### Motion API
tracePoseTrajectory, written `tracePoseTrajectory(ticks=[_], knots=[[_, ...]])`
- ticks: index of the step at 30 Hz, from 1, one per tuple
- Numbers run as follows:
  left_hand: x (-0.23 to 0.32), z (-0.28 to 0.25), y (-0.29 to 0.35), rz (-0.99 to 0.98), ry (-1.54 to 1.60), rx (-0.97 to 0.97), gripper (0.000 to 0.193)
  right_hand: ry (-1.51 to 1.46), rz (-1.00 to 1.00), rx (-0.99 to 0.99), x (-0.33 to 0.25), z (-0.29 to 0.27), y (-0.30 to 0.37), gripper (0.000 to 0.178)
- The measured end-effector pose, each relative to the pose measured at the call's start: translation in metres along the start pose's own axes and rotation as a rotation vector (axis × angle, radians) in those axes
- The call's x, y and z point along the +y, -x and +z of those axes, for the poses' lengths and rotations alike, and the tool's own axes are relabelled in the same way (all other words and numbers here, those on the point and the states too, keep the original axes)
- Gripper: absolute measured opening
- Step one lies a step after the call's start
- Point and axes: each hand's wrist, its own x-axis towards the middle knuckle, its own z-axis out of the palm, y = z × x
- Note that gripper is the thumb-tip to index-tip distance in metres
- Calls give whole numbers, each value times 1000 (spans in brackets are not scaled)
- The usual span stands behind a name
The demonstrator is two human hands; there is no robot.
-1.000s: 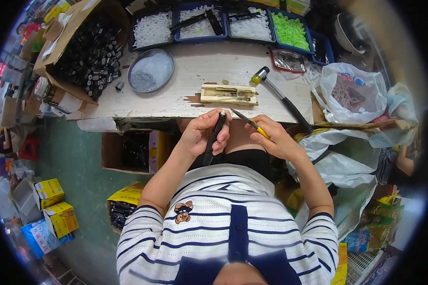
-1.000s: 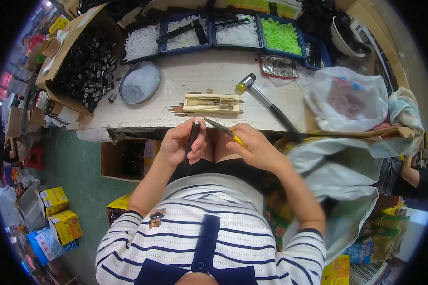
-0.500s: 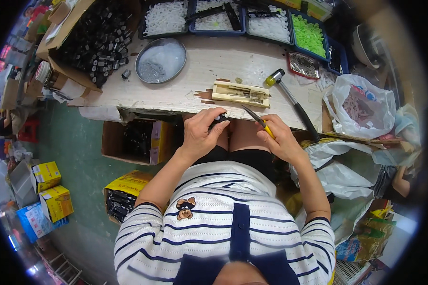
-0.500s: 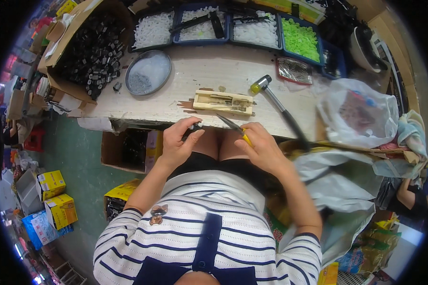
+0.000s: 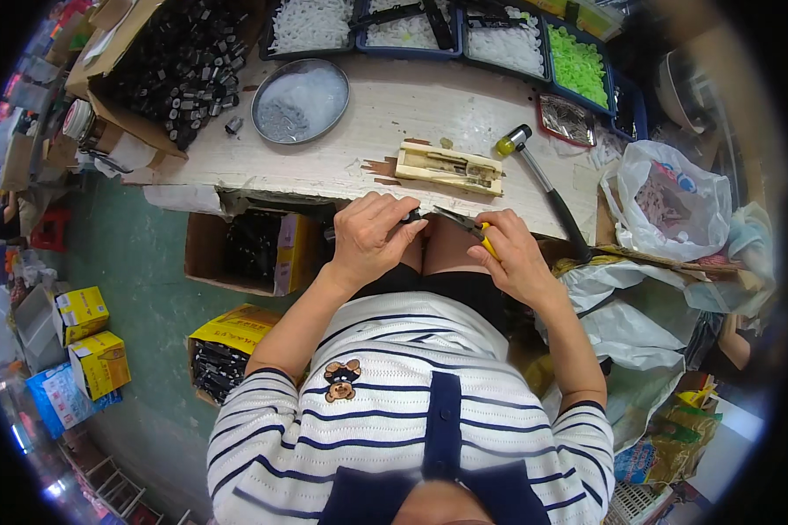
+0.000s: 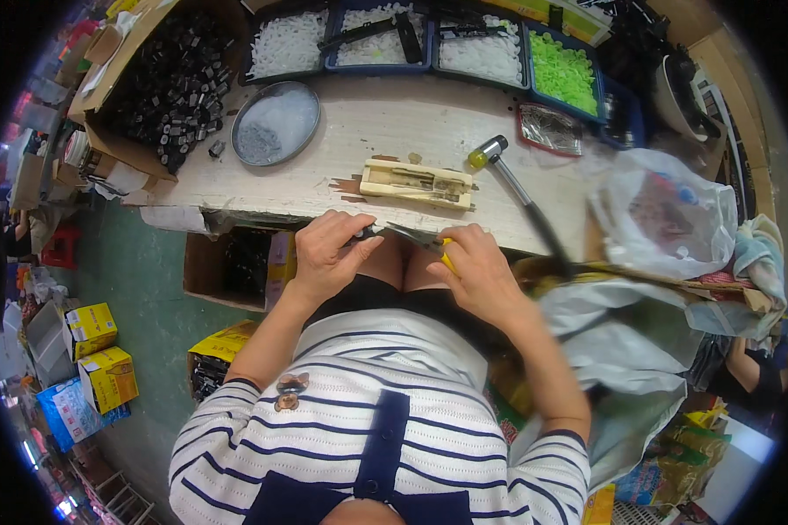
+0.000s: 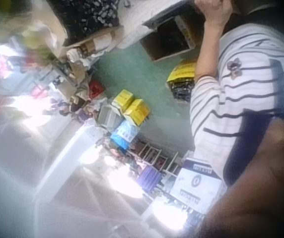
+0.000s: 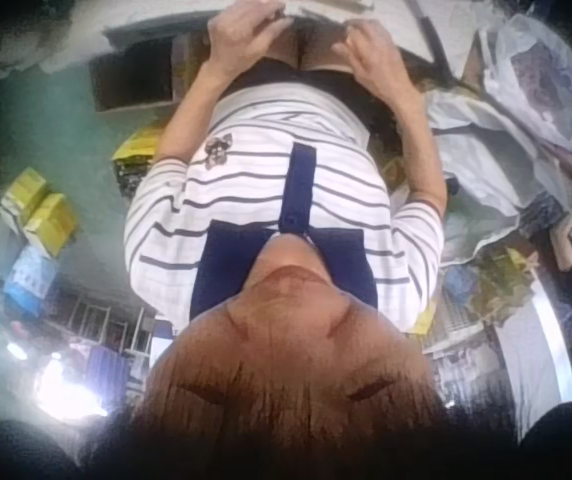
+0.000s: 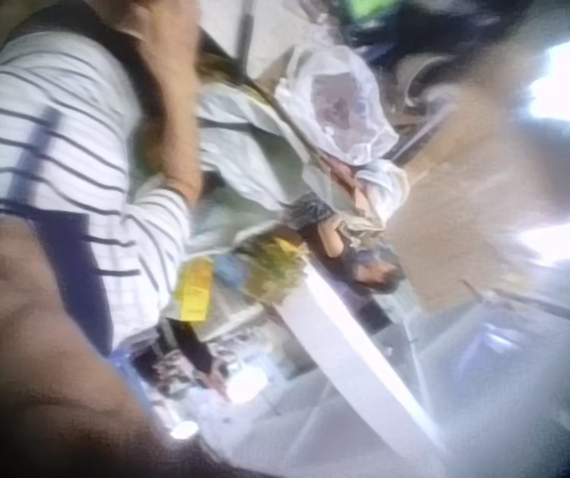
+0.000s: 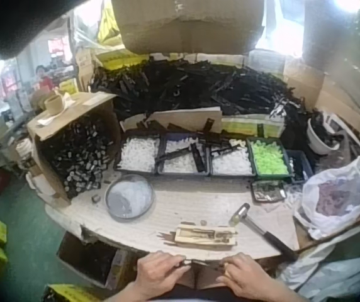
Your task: Assembling small plastic components using a hammer and a jig at a factory workbench.
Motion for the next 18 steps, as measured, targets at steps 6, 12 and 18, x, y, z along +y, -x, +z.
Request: tracePoseTrajectory(ticks=[6, 12, 18], knots=[[2, -6, -4, -11, -22, -130, 21, 287, -100, -44, -11, -17, -13, 24], [5, -13, -9, 14, -59, -233, 19, 445, -168, -103, -8, -29, -19, 26], [6, -14, -12, 10, -80, -314, 17, 520, -208, -134, -9, -34, -20, 25]])
